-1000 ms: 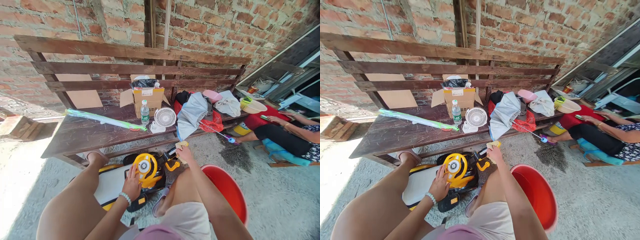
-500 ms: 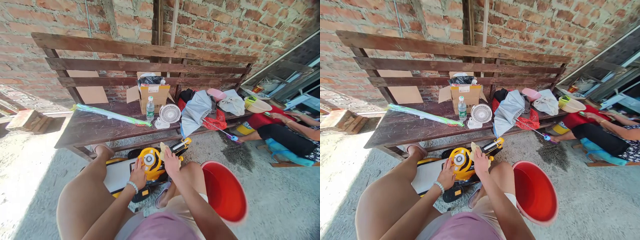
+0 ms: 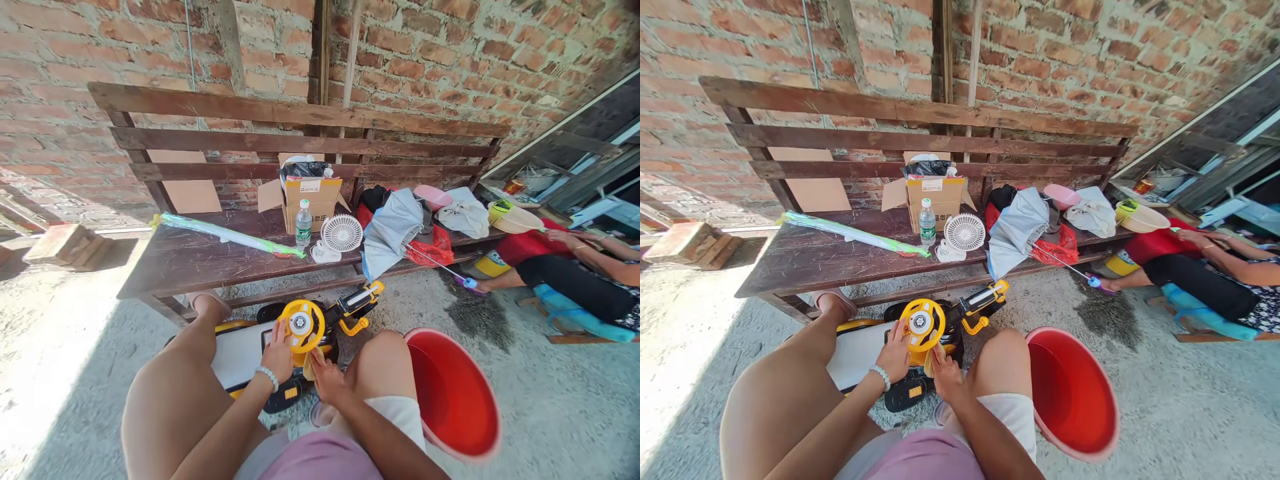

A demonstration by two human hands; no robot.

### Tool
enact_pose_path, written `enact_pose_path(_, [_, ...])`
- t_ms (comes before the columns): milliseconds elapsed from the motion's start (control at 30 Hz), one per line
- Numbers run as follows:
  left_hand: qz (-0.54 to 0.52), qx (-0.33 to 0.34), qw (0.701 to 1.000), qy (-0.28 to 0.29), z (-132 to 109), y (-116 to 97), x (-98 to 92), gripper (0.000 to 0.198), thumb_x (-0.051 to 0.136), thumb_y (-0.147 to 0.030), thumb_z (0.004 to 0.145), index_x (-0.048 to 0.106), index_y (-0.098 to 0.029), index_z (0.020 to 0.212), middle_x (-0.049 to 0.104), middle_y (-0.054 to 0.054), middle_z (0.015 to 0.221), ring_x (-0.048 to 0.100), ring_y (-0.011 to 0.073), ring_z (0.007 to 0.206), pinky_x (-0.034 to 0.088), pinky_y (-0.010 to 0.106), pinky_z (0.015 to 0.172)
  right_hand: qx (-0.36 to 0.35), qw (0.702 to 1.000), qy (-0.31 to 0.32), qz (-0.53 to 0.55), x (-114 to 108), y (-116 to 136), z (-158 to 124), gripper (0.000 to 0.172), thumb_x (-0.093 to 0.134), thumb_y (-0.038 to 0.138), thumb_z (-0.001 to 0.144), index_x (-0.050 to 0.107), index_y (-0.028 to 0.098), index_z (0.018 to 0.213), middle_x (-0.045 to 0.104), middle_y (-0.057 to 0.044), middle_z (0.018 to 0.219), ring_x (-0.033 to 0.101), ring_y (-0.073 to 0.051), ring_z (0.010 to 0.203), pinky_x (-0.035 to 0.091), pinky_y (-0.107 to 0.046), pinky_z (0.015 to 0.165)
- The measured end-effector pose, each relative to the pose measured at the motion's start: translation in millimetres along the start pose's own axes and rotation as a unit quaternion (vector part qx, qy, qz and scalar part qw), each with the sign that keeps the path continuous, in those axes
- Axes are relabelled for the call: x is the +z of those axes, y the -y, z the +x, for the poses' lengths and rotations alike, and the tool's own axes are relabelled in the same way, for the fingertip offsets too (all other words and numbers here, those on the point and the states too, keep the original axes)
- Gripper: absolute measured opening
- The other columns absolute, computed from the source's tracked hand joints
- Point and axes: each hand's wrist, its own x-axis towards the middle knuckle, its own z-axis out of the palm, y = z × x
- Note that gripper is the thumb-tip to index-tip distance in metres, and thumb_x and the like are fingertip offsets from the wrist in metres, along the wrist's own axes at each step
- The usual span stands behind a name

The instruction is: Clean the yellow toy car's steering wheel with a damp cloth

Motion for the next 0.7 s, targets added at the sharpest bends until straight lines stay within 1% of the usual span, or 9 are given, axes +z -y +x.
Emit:
enact_pose_path(67, [0.008,-0.003,1.0,0.004,-1,0,-0.9,0.066,0.057,-0.016,0.093,0.061,-0.017,0.159,0.015,0.013,0.194,0.01,0.0335,0.18,0.04,0.05,0.137,0.007,0.998,-0.013,0.055,7,-1,-5,0.077,0.062,0.011,0.088,0.06,0.021,0.165,0.051,-0.016,0.178,0.07,-0.035,0.137,0.059,-0.048,0.116])
enact_pose_path(133, [0.012,-0.004,1.0,0.007,0,1,-1.2,0.062,0.056,-0.015,0.094,0.062,-0.015,0.156,0.013,0.013,0.194,0.008,0.0333,0.18,0.04,0.048,0.137,0.064,0.987,-0.06,0.132,-2,-9,-2,0.067,0.056,0.012,0.093,0.062,0.016,0.16,0.057,-0.019,0.172,0.068,-0.033,0.143,0.054,-0.045,0.123])
enact_pose_path(233, [0.004,-0.003,1.0,0.004,0,0,0.2,0.06,0.058,-0.016,0.094,0.063,-0.013,0.154,0.014,0.016,0.193,0.008,0.0349,0.18,0.038,0.051,0.138,0.205,0.936,-0.168,0.233,-33,-27,15,0.057,0.039,0.02,0.106,0.061,0.012,0.157,0.068,-0.023,0.155,0.066,-0.033,0.146,0.05,-0.047,0.127])
enact_pose_path(333, [-0.005,0.004,1.0,-0.009,0,1,2.2,0.066,0.06,-0.017,0.094,0.059,-0.015,0.16,0.016,0.017,0.193,0.011,0.036,0.18,0.035,0.053,0.14,0.284,0.891,-0.229,0.269,-56,-32,39,0.061,0.034,0.031,0.112,0.048,0.009,0.167,0.065,-0.027,0.157,0.058,-0.038,0.154,0.048,-0.054,0.128])
enact_pose_path(367, [-0.004,0.006,1.0,-0.012,0,1,2.6,0.067,0.06,-0.016,0.094,0.058,-0.017,0.161,0.016,0.016,0.193,0.012,0.0355,0.18,0.035,0.053,0.14,0.291,0.89,-0.228,0.267,-58,-29,46,0.065,0.038,0.032,0.111,0.042,0.006,0.17,0.059,-0.03,0.163,0.053,-0.041,0.159,0.046,-0.056,0.129])
enact_pose_path(433, [0.001,0.004,1.0,-0.014,-1,2,2.9,0.067,0.059,-0.015,0.095,0.058,-0.02,0.162,0.017,0.013,0.193,0.012,0.0341,0.18,0.036,0.052,0.14,0.271,0.911,-0.197,0.242,-53,-17,54,0.076,0.046,0.03,0.106,0.032,-0.001,0.174,0.044,-0.036,0.174,0.045,-0.045,0.164,0.045,-0.059,0.129])
enact_pose_path(500, [0.001,-0.001,1.0,-0.008,-1,2,2.8,0.066,0.058,-0.014,0.094,0.06,-0.019,0.16,0.017,0.014,0.193,0.011,0.0345,0.18,0.039,0.051,0.138,0.218,0.945,-0.153,0.191,-38,-5,52,0.085,0.053,0.025,0.099,0.029,-0.002,0.176,0.034,-0.039,0.179,0.049,-0.05,0.16,0.049,-0.065,0.123])
enact_pose_path(600, [-0.005,0.002,1.0,-0.006,0,1,2.9,0.067,0.061,-0.017,0.092,0.061,-0.017,0.159,0.017,0.017,0.193,0.011,0.0374,0.18,0.04,0.056,0.137,0.137,0.981,-0.102,0.092,-13,-1,30,0.086,0.053,0.016,0.092,0.038,0.008,0.176,0.038,-0.036,0.179,0.068,-0.05,0.138,0.058,-0.071,0.108])
enact_pose_path(700, [-0.005,0.0,1.0,-0.006,3,0,4.1,0.073,0.063,-0.021,0.09,0.057,-0.017,0.163,0.018,0.017,0.192,0.012,0.0391,0.179,0.037,0.059,0.137,0.065,0.998,0.0,0.023,3,-10,0,0.076,0.054,0.01,0.089,0.057,0.014,0.165,0.046,-0.029,0.177,0.072,-0.045,0.133,0.061,-0.066,0.108])
